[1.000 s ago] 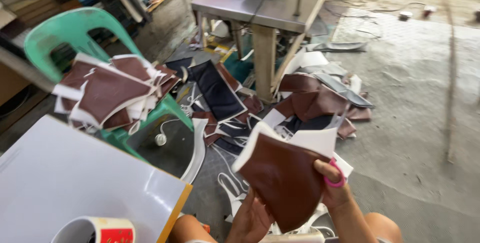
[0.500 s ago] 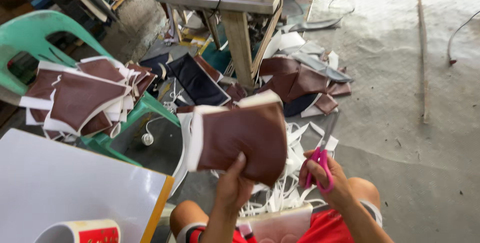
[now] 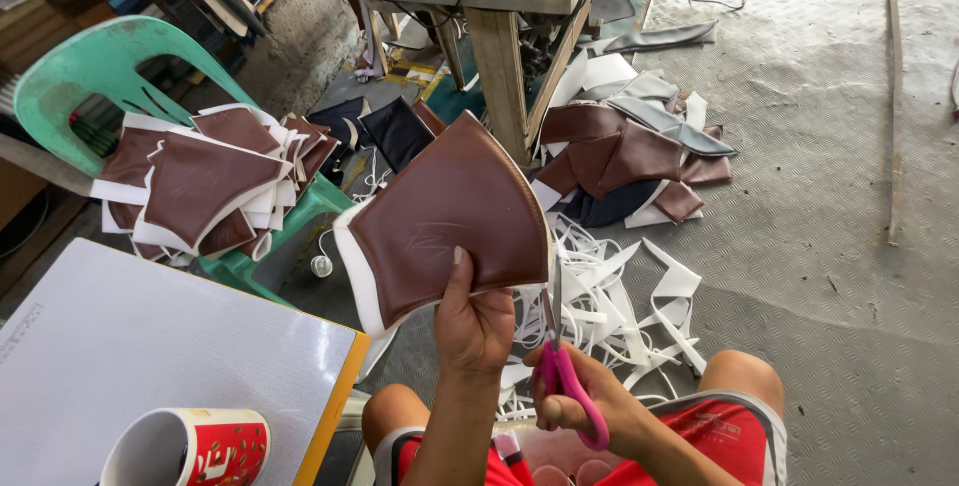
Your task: The person uses pink-handled scissors to trim the edges of brown and black leather pieces. They hold the leather in their left hand and carefully cut along the edges, removing excess material. The trimmed pieces are placed on a green plastic chair to the left, while the scrap material falls onto the floor.
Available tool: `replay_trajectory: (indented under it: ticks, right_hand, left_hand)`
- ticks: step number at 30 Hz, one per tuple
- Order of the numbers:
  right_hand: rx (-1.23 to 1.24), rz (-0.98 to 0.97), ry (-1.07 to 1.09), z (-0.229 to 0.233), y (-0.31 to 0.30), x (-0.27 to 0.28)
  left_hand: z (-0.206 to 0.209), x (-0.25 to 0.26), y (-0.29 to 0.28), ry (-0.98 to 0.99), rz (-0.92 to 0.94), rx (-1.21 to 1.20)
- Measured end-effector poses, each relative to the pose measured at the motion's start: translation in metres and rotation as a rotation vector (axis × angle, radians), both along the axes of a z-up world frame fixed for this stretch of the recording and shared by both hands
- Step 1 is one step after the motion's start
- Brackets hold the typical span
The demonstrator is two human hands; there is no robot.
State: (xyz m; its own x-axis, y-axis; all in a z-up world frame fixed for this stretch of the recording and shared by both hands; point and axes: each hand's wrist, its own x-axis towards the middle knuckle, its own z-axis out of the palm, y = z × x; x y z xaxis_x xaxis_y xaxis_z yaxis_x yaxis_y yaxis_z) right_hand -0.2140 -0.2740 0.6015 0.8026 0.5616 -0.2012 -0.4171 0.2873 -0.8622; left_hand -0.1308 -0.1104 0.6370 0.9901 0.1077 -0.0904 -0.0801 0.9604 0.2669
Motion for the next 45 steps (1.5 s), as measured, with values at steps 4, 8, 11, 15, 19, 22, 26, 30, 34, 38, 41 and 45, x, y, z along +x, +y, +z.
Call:
replay_trajectory:
  ticks: [4, 8, 11, 15, 19, 22, 26, 30, 34, 38, 41, 45]
  right_hand:
    - [0.073, 0.011, -0.025, 0.0, 0.004, 0.003]
    - [0.056, -0.049, -0.009, 0.003, 0.004, 0.004]
    - [0.115, -0.063, -0.027, 0.007, 0.001, 0.002]
    - [0.199, -0.062, -0.039, 0.01, 0.006, -0.003]
    - [0.235, -0.084, -0.043, 0.011, 0.009, -0.003]
    - [0.183, -0.093, -0.06, 0.011, 0.007, -0.003]
    - [0.185, -0.101, -0.024, 0.009, 0.007, -0.003]
    - [0.208, -0.094, -0.028, 0.008, 0.005, -0.003]
    - [0.164, -0.096, -0.002, 0.002, 0.003, -0.003]
    - [0.094, -0.104, 0.073, -0.006, 0.003, -0.001]
    - [0.079, -0.085, 0.068, -0.003, 0.002, 0.0]
    - [0.157, -0.07, 0.055, 0.006, -0.002, 0.005]
  left_hand:
    - [0.003, -0.002, -0.002, -0.013, 0.001, 0.074]
    - [0.001, -0.012, -0.005, -0.034, -0.033, 0.256]
    - [0.0, -0.016, -0.009, 0.002, -0.006, 0.307]
    - [-0.001, -0.013, -0.012, -0.004, 0.097, 0.307]
    - [-0.002, -0.013, -0.015, 0.005, 0.132, 0.319]
    - [-0.001, -0.015, -0.015, 0.026, 0.136, 0.339]
    - [-0.001, -0.018, -0.016, 0.042, 0.151, 0.368]
    - [-0.004, -0.017, -0.015, 0.046, 0.151, 0.372]
    - [-0.006, -0.017, -0.012, 0.037, 0.136, 0.389]
    - [-0.009, -0.015, -0.007, 0.049, 0.107, 0.391]
    - [-0.015, -0.015, -0.004, 0.06, 0.098, 0.418]
    - [-0.025, -0.018, -0.002, 0.064, 0.05, 0.424]
